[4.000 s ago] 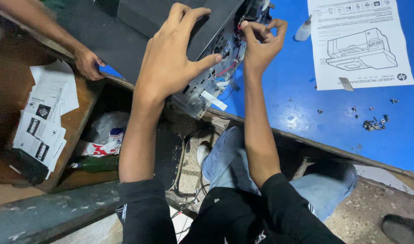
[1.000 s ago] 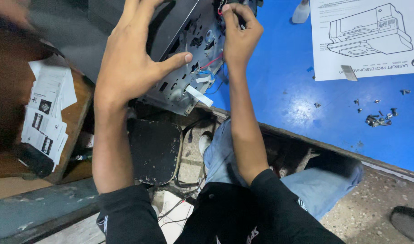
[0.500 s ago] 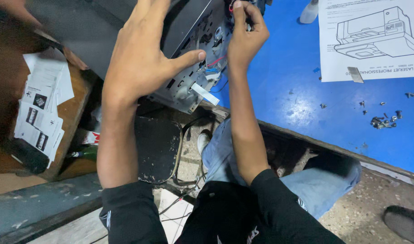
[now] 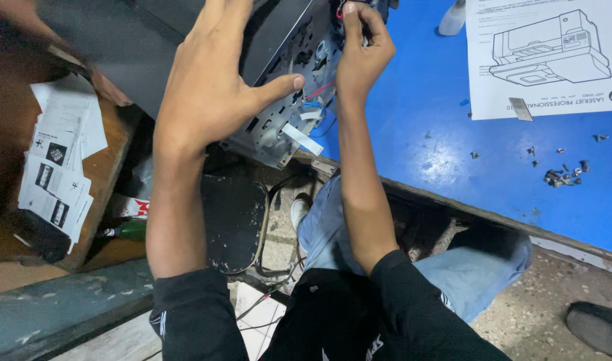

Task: The person works on the internal wiring and components of a disassembled printer placed on a blue workbench. They use a screwdriver to remove screws, manipulate wires, and reposition parts of the printer casing. A second person briefly assists by holding the printer steady.

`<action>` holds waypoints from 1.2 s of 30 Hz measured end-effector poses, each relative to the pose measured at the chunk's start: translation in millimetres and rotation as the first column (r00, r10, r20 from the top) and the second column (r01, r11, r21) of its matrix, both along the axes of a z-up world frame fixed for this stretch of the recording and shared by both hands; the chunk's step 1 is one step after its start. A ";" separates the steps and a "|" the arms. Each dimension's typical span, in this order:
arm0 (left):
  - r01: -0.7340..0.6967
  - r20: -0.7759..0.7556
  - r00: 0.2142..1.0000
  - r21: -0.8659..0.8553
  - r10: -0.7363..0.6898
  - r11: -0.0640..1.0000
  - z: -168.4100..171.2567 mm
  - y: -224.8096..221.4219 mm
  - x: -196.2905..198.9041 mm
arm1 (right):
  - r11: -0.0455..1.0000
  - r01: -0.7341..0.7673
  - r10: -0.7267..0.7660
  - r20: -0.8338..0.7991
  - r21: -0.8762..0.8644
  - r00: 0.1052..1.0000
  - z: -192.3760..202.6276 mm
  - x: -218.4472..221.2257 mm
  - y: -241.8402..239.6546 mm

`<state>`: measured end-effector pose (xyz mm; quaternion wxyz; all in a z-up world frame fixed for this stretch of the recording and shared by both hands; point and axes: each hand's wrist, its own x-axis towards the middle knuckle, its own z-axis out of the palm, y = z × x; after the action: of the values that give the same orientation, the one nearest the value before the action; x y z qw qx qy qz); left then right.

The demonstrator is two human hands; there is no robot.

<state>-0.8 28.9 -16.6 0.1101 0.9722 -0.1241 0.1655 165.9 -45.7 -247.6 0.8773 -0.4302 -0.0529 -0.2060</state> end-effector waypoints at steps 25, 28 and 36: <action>-0.021 -0.005 1.000 -0.001 0.021 1.000 0.0 -0.4 1.0 | 0.999 0.004 -0.003 -0.032 0.042 0.999 -8.3 -0.3 8.3; -0.023 -0.009 1.000 -0.002 0.023 1.000 -0.1 -0.4 0.5 | 1.000 0.003 -0.002 -0.055 0.023 0.999 -8.0 0.1 7.7; 0.003 0.021 1.000 0.014 -0.004 1.000 -0.7 0.1 1.4 | 0.993 -0.048 0.052 -0.035 0.109 0.998 -5.0 -3.2 3.9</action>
<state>0.5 29.0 -17.3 0.1021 0.9709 -0.1282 0.1745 162.7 -41.8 -252.6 0.9050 -0.3845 -0.0360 -0.1782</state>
